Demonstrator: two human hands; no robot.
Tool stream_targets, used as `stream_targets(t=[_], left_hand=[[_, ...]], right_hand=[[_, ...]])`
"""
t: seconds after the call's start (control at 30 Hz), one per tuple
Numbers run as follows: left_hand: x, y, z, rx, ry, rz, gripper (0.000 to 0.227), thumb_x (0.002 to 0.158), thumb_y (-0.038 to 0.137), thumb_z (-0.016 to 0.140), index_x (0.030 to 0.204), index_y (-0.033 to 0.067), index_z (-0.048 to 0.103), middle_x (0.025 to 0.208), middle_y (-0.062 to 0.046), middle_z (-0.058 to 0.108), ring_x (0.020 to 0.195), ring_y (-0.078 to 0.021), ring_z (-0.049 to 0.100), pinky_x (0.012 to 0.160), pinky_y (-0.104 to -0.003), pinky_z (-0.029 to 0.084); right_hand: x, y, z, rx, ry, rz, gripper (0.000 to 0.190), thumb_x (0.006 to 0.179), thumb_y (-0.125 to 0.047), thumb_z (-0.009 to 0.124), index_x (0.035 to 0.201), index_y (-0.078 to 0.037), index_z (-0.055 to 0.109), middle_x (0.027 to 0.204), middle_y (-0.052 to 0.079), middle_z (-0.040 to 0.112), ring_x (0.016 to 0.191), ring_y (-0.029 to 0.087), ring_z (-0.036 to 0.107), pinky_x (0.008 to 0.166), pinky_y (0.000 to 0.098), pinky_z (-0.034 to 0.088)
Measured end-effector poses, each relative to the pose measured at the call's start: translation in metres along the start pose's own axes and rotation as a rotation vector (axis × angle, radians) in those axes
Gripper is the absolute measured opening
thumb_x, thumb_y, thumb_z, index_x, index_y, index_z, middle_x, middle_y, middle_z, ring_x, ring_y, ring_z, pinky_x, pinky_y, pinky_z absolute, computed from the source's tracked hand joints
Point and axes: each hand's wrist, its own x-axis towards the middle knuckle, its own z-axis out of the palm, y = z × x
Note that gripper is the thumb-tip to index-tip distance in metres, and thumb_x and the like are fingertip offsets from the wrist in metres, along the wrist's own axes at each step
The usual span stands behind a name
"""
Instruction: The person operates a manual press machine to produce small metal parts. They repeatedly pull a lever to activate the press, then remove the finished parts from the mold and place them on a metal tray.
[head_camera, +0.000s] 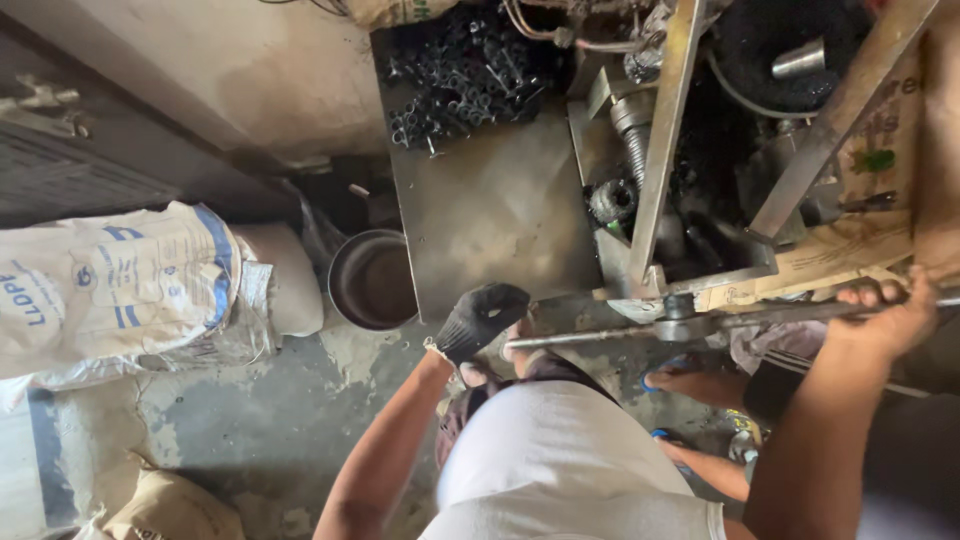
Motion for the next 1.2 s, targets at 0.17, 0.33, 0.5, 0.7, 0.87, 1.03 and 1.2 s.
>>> stream_targets(t=[0.17, 0.33, 0.5, 0.7, 0.87, 1.03, 1.2], left_hand=[[0.006, -0.011, 0.006, -0.167, 0.005, -0.112, 0.027, 0.091, 0.014, 0.076, 0.116, 0.0042, 0.073, 0.107, -0.008, 0.076, 0.098, -0.0117, 0.069, 0.089, -0.03, 0.057], [0.047, -0.003, 0.01, 0.024, 0.064, -0.105, 0.031, 0.089, 0.018, 0.079, 0.117, 0.0057, 0.073, 0.104, -0.007, 0.078, 0.093, -0.0108, 0.068, 0.085, -0.029, 0.057], [0.148, 0.013, 0.03, 0.281, 0.197, 0.017, 0.037, 0.09, 0.031, 0.076, 0.121, 0.0105, 0.072, 0.114, -0.011, 0.077, 0.102, -0.0259, 0.074, 0.087, -0.036, 0.058], [0.276, 0.034, 0.051, 0.557, 0.596, 0.124, 0.07, 0.078, 0.039, 0.082, 0.136, 0.0093, 0.056, 0.124, -0.021, 0.066, 0.11, -0.0418, 0.065, 0.093, -0.051, 0.053], [0.336, 0.042, 0.051, 0.587, 0.691, -0.178, 0.079, 0.074, 0.045, 0.082, 0.136, 0.0063, 0.052, 0.12, -0.025, 0.064, 0.108, -0.0453, 0.063, 0.09, -0.053, 0.051], [0.353, 0.051, 0.046, 0.771, 0.609, -0.353, 0.075, 0.067, 0.047, 0.083, 0.122, 0.0049, 0.056, 0.113, -0.02, 0.065, 0.101, -0.0403, 0.068, 0.084, -0.05, 0.055], [0.332, 0.068, 0.033, 0.932, 0.523, -0.395, 0.06, 0.077, 0.04, 0.077, 0.125, 0.0093, 0.058, 0.11, -0.018, 0.066, 0.095, -0.0381, 0.07, 0.079, -0.051, 0.056]], right_hand=[[-0.048, 0.001, 0.037, -0.151, -0.057, -0.269, 0.02, 0.112, -0.027, 0.061, 0.112, -0.007, 0.064, 0.079, 0.001, 0.053, 0.062, 0.013, 0.051, 0.056, 0.028, 0.043], [-0.071, 0.013, 0.122, -0.37, -0.049, -0.404, 0.018, 0.111, -0.024, 0.062, 0.113, -0.006, 0.067, 0.088, 0.003, 0.062, 0.074, 0.013, 0.059, 0.067, 0.028, 0.049], [-0.049, 0.057, 0.214, -0.664, -0.21, -0.558, 0.016, 0.11, -0.02, 0.063, 0.113, -0.005, 0.07, 0.097, 0.005, 0.07, 0.085, 0.014, 0.067, 0.077, 0.0281, 0.056], [0.09, 0.201, 0.283, -1.254, -0.534, -0.743, 0.02, 0.107, -0.019, 0.068, 0.103, 0.001, 0.073, 0.096, 0.016, 0.072, 0.083, 0.03, 0.069, 0.073, 0.037, 0.053], [0.149, 0.253, 0.24, -1.294, -0.672, -0.25, 0.031, 0.108, -0.025, 0.066, 0.103, 0.004, 0.074, 0.082, 0.013, 0.07, 0.074, 0.024, 0.061, 0.067, 0.0401, 0.048], [0.153, 0.263, 0.235, -1.044, -0.738, 0.057, 0.028, 0.105, -0.023, 0.065, 0.109, 0.002, 0.076, 0.089, 0.001, 0.074, 0.08, 0.009, 0.061, 0.073, 0.0303, 0.049], [0.132, 0.229, 0.264, -1.265, -0.4, -0.036, 0.03, 0.106, -0.028, 0.064, 0.118, -0.003, 0.075, 0.086, 0.012, 0.069, 0.074, 0.014, 0.054, 0.067, 0.0331, 0.046]])
